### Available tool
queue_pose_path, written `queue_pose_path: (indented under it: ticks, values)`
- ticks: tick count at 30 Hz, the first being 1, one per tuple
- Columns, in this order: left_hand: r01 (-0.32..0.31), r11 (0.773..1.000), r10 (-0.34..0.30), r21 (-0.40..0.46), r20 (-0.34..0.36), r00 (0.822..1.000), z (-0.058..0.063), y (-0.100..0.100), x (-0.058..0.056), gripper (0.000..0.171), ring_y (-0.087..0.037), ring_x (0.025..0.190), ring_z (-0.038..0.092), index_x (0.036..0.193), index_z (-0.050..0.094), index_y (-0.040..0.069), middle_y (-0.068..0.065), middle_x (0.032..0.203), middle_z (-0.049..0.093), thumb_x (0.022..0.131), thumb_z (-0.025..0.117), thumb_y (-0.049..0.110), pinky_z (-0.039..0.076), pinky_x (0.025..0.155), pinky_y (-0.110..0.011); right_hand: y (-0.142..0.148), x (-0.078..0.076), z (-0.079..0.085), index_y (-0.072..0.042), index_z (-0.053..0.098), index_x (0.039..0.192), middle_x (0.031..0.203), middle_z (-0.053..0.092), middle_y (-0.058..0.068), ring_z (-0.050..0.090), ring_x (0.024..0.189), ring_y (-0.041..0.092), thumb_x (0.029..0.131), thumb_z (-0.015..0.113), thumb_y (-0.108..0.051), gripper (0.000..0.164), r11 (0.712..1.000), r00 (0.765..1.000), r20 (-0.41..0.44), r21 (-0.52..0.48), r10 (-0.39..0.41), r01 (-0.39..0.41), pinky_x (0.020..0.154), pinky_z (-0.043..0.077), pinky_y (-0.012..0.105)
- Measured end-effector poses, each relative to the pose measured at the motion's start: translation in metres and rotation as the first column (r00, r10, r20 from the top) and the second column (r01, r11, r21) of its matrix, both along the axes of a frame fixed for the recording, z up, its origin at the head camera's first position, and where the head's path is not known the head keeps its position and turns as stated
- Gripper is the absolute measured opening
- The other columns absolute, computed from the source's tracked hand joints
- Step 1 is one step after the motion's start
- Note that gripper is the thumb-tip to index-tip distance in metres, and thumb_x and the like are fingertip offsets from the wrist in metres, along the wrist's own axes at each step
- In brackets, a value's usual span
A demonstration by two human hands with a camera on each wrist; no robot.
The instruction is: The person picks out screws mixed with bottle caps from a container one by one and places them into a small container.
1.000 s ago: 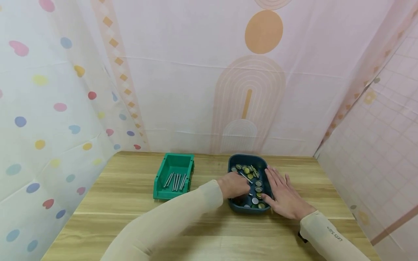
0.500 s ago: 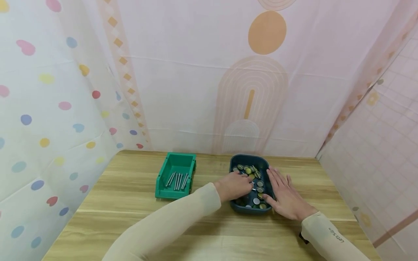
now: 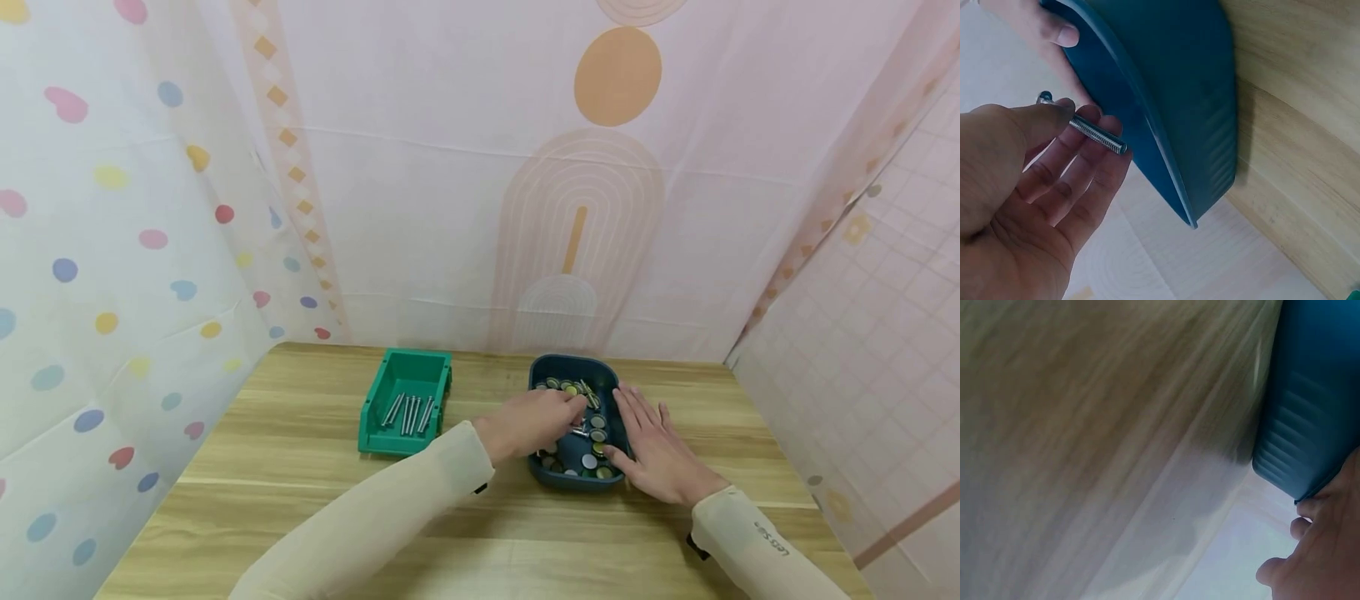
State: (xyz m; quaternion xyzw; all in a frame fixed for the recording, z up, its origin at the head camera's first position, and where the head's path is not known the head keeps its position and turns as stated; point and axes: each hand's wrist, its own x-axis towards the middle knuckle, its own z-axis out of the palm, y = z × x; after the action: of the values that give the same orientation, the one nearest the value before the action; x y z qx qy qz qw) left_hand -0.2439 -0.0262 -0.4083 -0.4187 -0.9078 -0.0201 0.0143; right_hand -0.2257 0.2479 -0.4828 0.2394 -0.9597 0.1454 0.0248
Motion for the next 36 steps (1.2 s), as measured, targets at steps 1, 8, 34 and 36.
queue_pose_path:
  ticks: [1, 8, 34, 36]
  values:
    - [-0.007, 1.0, 0.007, 0.014, 0.001, 1.0, 0.001, 0.0, 0.0, 0.015, -0.007, 0.102, 0.079, 0.134, 0.071, 0.018, 0.003, 0.121, 0.082, 0.121, 0.066, 0.022, 0.067, 0.094, -0.021, 0.0, -0.001, 0.0, 0.002, 0.02, 0.184, 0.194, 0.018, 0.026, 0.019, 0.18, 0.055, 0.119, 0.062, -0.051, 0.093, 1.0, 1.0, 0.001, 0.0, -0.001, 0.001, 0.137, 0.016, 0.087]
    - [-0.079, 0.989, 0.073, 0.122, 0.054, 0.996, 0.004, -0.007, 0.001, 0.022, -0.01, 0.109, 0.083, 0.14, 0.069, 0.015, -0.002, 0.129, 0.085, 0.119, 0.071, 0.023, 0.069, 0.101, -0.026, 0.002, -0.003, -0.001, 0.002, 0.021, 0.184, 0.194, 0.019, 0.027, 0.019, 0.18, 0.055, 0.118, 0.063, -0.052, 0.094, 1.0, 1.0, -0.01, -0.002, -0.005, 0.005, 0.137, 0.017, 0.088]
    - [-0.282, 0.832, 0.157, 0.479, 0.285, 0.946, -0.003, -0.06, 0.012, 0.029, -0.013, 0.083, 0.068, 0.145, 0.071, 0.01, -0.012, 0.108, 0.083, 0.117, 0.069, 0.005, 0.059, 0.069, -0.018, 0.012, 0.004, 0.0, 0.002, 0.022, 0.184, 0.194, 0.02, 0.026, 0.021, 0.179, 0.055, 0.119, 0.062, -0.05, 0.092, 1.0, 1.0, -0.015, 0.004, -0.018, 0.018, 0.137, 0.018, 0.088]
    - [-0.298, 0.817, 0.166, 0.494, 0.294, 0.941, -0.004, -0.065, 0.012, 0.027, -0.012, 0.082, 0.068, 0.144, 0.072, 0.01, -0.011, 0.106, 0.083, 0.117, 0.069, 0.006, 0.058, 0.067, -0.019, 0.012, 0.004, 0.0, 0.002, 0.021, 0.184, 0.194, 0.019, 0.026, 0.021, 0.179, 0.055, 0.119, 0.062, -0.05, 0.092, 1.0, 1.0, -0.013, 0.01, -0.018, 0.018, 0.137, 0.018, 0.088]
